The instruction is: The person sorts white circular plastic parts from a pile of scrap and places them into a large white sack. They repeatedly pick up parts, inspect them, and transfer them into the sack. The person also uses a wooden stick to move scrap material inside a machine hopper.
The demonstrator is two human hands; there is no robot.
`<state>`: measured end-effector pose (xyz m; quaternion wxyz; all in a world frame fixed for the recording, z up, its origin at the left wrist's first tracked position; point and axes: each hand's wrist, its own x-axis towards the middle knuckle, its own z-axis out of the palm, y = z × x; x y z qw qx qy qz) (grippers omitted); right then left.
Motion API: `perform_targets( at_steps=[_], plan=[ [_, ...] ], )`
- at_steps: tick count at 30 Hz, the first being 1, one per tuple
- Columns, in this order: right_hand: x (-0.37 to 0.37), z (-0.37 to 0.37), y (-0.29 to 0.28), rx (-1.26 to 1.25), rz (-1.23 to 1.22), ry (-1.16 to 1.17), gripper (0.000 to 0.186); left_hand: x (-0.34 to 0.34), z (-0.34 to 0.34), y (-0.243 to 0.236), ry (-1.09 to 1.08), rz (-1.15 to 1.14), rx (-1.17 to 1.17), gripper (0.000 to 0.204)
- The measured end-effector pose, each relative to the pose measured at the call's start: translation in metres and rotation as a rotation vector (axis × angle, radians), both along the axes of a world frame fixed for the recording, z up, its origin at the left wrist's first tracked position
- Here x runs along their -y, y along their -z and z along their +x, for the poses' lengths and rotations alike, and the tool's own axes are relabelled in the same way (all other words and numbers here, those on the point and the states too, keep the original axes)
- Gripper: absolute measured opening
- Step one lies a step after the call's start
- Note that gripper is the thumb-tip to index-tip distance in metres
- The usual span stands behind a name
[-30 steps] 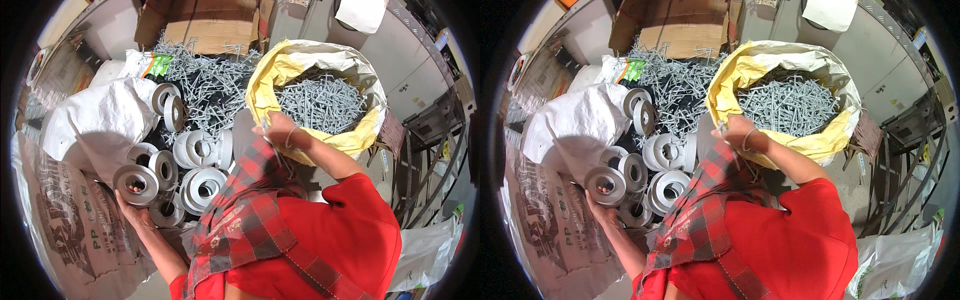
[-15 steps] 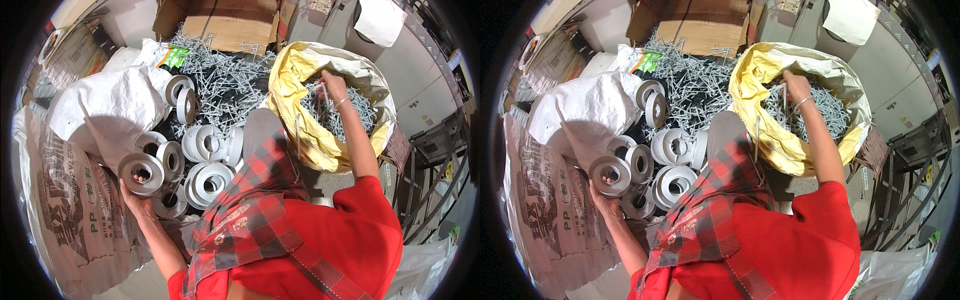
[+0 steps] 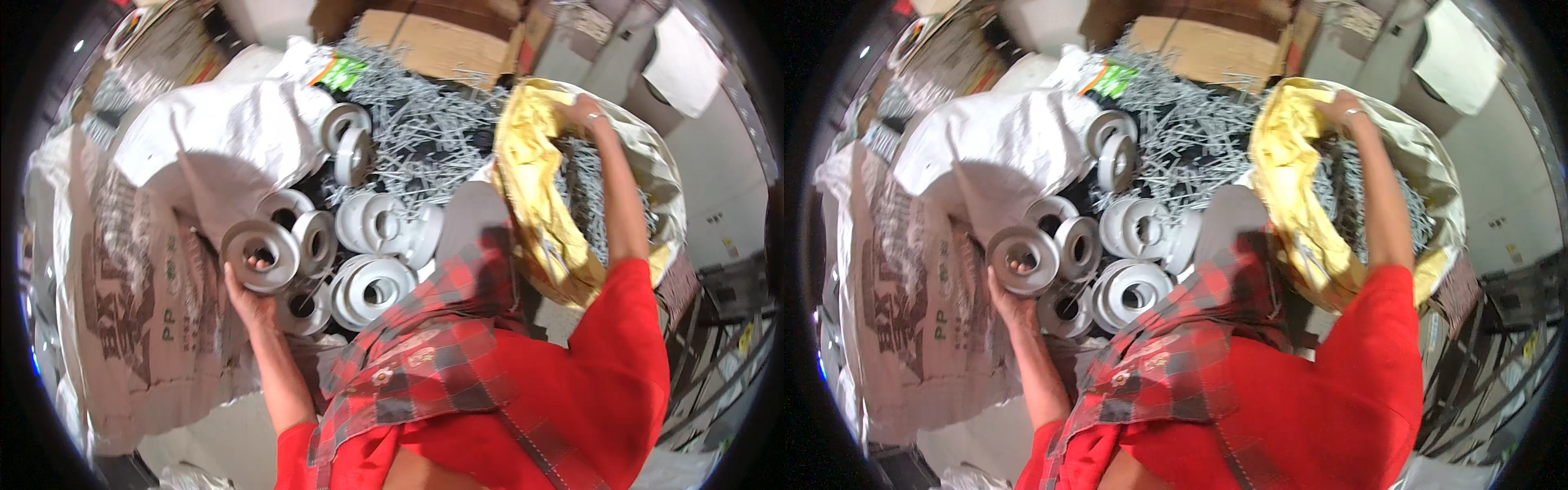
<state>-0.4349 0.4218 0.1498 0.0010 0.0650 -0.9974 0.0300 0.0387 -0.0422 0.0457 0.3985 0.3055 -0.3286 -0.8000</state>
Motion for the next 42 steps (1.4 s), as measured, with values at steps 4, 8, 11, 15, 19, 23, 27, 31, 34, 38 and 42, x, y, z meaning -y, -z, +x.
perform_targets(
  at_steps=[4, 8, 11, 15, 19, 23, 27, 31, 34, 38, 42],
  plan=[
    [0.075, 0.091, -0.054, -0.378, -0.13, -0.264, 0.04, -0.014, -0.014, -0.011, -0.051, -0.052, -0.078, 0.045],
    [0.182, 0.118, -0.015, 0.052, -0.375, -0.791, 0.029, -0.031, -0.025, -0.01, 0.049, -0.036, -0.13, 0.044],
    [0.244, 0.103, 0.062, 0.181, -0.041, -0.836, 0.023, -0.047, -0.033, -0.004, 0.059, -0.014, -0.088, 0.043],
    [0.277, 0.084, 0.18, 0.336, 0.079, -0.77, 0.016, -0.061, -0.02, 0.003, 0.062, -0.057, 0.021, 0.047],
    [0.278, 0.1, 0.25, 0.371, 0.182, -0.912, 0.019, -0.065, -0.001, 0.012, 0.027, -0.052, 0.05, 0.038],
    [0.275, 0.1, 0.252, 0.399, 0.233, -0.938, 0.02, -0.064, 0.0, 0.016, 0.03, -0.047, 0.032, 0.04],
    [0.266, 0.083, 0.274, 0.378, 0.278, -0.949, 0.03, -0.067, -0.01, 0.009, 0.002, -0.043, 0.037, 0.039],
    [0.259, 0.066, 0.295, 0.21, 0.274, -1.133, 0.03, -0.064, 0.001, -0.009, -0.127, -0.033, -0.009, 0.038],
    [0.248, 0.046, 0.335, 0.035, 0.183, -1.119, 0.015, -0.063, 0.02, -0.016, -0.13, -0.116, 0.09, 0.034],
    [0.25, 0.044, 0.357, 0.075, 0.576, -1.167, 0.045, -0.069, 0.027, -0.023, -0.162, -0.115, 0.156, 0.036],
    [0.264, 0.052, 0.333, 0.374, 0.81, -1.134, 0.052, -0.078, 0.041, -0.011, -0.177, -0.029, 0.108, 0.033]
  ],
)
